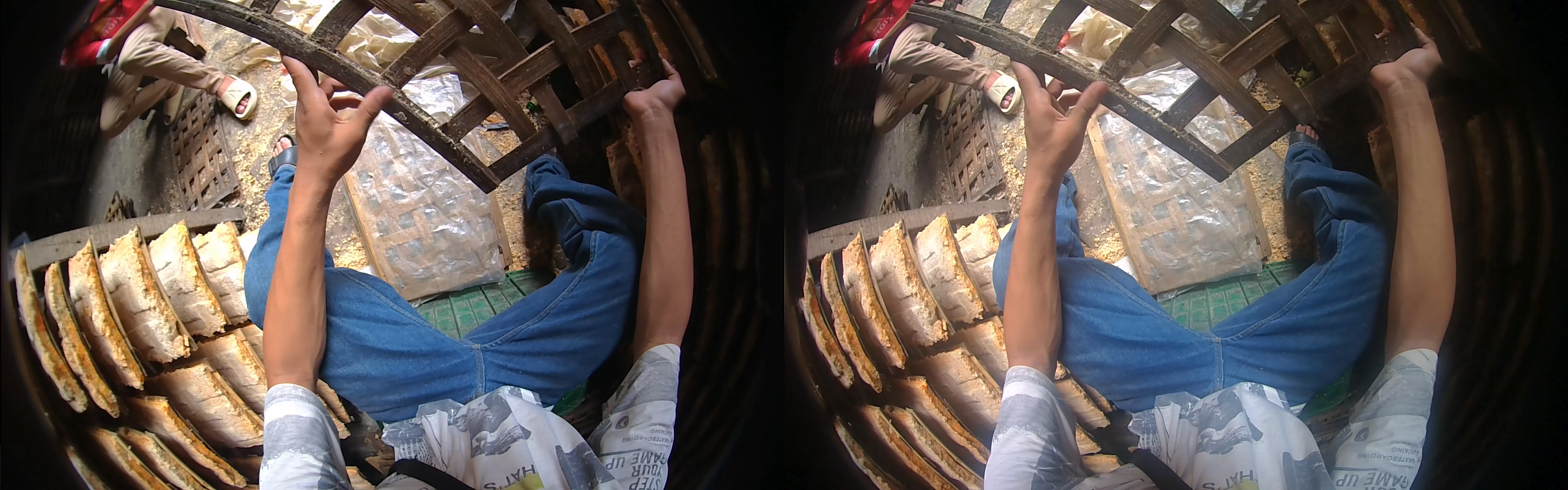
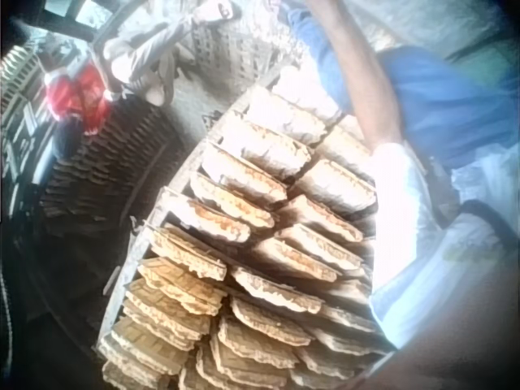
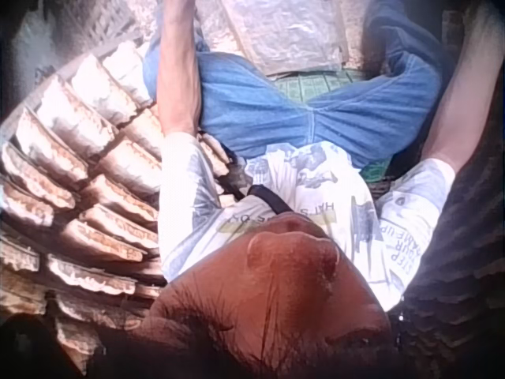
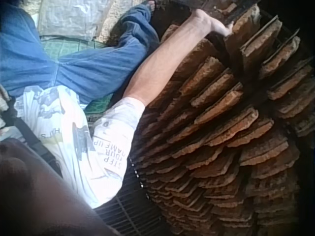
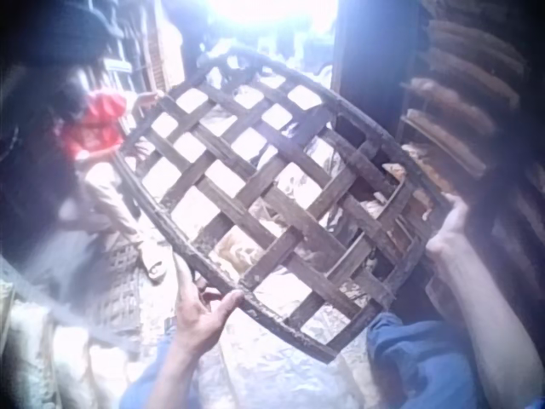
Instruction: The person sits on the floor and assembles a wooden lattice mold by placing a plastic sheet inside it, then positions a second lattice frame on top. The person presses the layers together and adjusts the frame alignment.
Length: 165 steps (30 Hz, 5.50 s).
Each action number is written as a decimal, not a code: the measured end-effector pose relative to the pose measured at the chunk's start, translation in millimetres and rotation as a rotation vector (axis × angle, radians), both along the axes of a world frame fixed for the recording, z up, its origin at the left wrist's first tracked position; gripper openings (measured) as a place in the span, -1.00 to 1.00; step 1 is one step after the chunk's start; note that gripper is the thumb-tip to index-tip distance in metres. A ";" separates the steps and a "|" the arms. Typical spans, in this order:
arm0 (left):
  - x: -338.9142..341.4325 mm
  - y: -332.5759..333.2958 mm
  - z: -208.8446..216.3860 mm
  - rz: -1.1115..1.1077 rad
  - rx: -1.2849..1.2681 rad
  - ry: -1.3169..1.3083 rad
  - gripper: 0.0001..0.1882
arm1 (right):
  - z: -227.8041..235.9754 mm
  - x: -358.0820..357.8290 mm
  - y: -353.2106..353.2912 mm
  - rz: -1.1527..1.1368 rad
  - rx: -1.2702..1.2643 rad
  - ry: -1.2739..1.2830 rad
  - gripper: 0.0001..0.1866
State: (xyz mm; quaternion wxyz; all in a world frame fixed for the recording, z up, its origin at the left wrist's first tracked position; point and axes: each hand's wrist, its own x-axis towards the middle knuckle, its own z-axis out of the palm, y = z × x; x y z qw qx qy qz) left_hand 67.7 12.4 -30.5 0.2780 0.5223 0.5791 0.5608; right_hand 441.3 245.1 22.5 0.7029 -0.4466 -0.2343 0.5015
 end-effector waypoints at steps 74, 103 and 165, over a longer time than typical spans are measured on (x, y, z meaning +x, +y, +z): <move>-0.8 -12.0 2.0 0.000 0.007 0.291 0.44 | 0.9 -12.9 -4.3 0.009 -0.050 0.022 -0.77; 10.7 -4.6 -6.6 0.208 -0.026 -0.132 0.30 | -15.5 -10.1 0.7 0.168 -0.031 0.087 -0.68; -3.8 -0.6 -1.1 0.104 0.097 -0.221 0.31 | -14.1 -17.5 -5.2 0.138 -0.063 0.128 -0.67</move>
